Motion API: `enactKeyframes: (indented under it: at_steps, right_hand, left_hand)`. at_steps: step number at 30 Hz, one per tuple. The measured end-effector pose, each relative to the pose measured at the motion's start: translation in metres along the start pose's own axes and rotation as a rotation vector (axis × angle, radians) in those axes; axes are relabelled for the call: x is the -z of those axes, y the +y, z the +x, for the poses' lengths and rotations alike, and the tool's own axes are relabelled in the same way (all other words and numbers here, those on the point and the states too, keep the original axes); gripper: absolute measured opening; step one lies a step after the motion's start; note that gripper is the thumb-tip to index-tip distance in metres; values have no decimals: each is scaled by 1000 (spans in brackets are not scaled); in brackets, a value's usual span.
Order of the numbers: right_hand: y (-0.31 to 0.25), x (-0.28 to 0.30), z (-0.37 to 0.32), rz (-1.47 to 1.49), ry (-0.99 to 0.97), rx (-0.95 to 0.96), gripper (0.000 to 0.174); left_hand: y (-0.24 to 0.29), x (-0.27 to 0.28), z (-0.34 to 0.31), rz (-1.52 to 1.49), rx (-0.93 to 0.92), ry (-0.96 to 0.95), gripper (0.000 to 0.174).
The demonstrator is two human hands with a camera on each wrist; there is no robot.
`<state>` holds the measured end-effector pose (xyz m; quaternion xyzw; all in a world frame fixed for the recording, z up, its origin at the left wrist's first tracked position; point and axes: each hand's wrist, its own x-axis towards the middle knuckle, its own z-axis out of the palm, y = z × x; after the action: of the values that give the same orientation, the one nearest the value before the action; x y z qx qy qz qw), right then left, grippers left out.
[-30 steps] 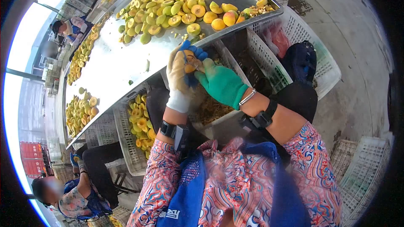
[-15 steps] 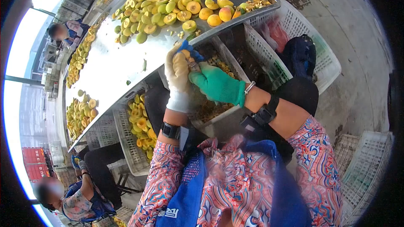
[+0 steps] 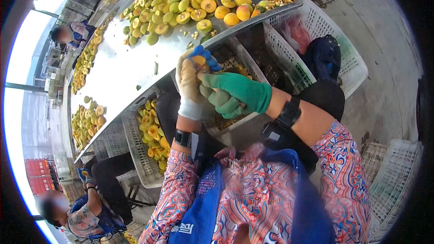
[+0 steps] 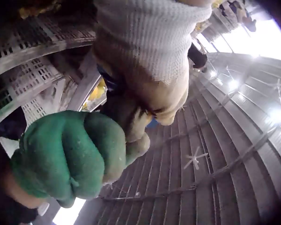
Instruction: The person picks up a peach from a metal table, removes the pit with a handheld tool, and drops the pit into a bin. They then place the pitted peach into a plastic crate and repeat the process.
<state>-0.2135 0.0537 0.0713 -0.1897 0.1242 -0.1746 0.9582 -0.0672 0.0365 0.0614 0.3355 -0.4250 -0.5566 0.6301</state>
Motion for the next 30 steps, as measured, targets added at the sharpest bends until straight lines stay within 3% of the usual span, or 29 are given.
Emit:
enactKeyframes:
  at_steps: [2,8,12,14,15,17,18,19,20,21,23,24,25,26,28,30]
  right_hand:
    - [-3,0,0,58,2,-57,33]
    - [1,4,10,-59,-45,-63,34]
    - [7,-1,22,-166,-64,50,33]
    - [5,0,22,-171,-130,94,32]
    - [2,0,20,-376,-29,109,31]
    - [-8,0,14,-780,182,159,30]
    - [-8,3,13,-859,221,230,29]
    - [-3,6,12,-936,258,296,29]
    - [4,11,12,-1010,294,362,29]
    - [21,49,27,-1449,423,646,35]
    - [27,65,14,-1970,430,-27,44]
    - [47,117,23,-2259,161,-416,32]
    - [54,136,23,-2206,-64,-790,27]
    - [53,136,20,-2247,-115,-736,27]
    - [52,137,12,-2328,-220,-635,27]
    - [100,198,-8,-2369,11,-436,26]
  left_hand:
    - [-1,1,2,-50,-20,-106,35]
    - [0,25,6,-294,130,-163,40]
    - [17,22,-8,-199,76,208,41]
    - [19,52,-3,-258,-31,285,38]
    - [33,64,-8,-224,-85,317,37]
    - [72,90,-31,62,-83,492,33]
    - [81,130,-38,195,-107,547,30]
    - [96,152,-52,750,-202,480,28]
    - [111,162,-63,506,8,501,31]
    - [114,185,-67,831,92,542,41]
    - [111,233,-65,1430,122,481,52]
    - [113,228,-54,1513,78,431,53]
    - [114,200,-36,1489,117,402,50]
    - [107,168,-11,1465,157,373,48]
    - [78,149,35,1223,-19,132,47]
    - [62,90,79,1245,113,48,48]
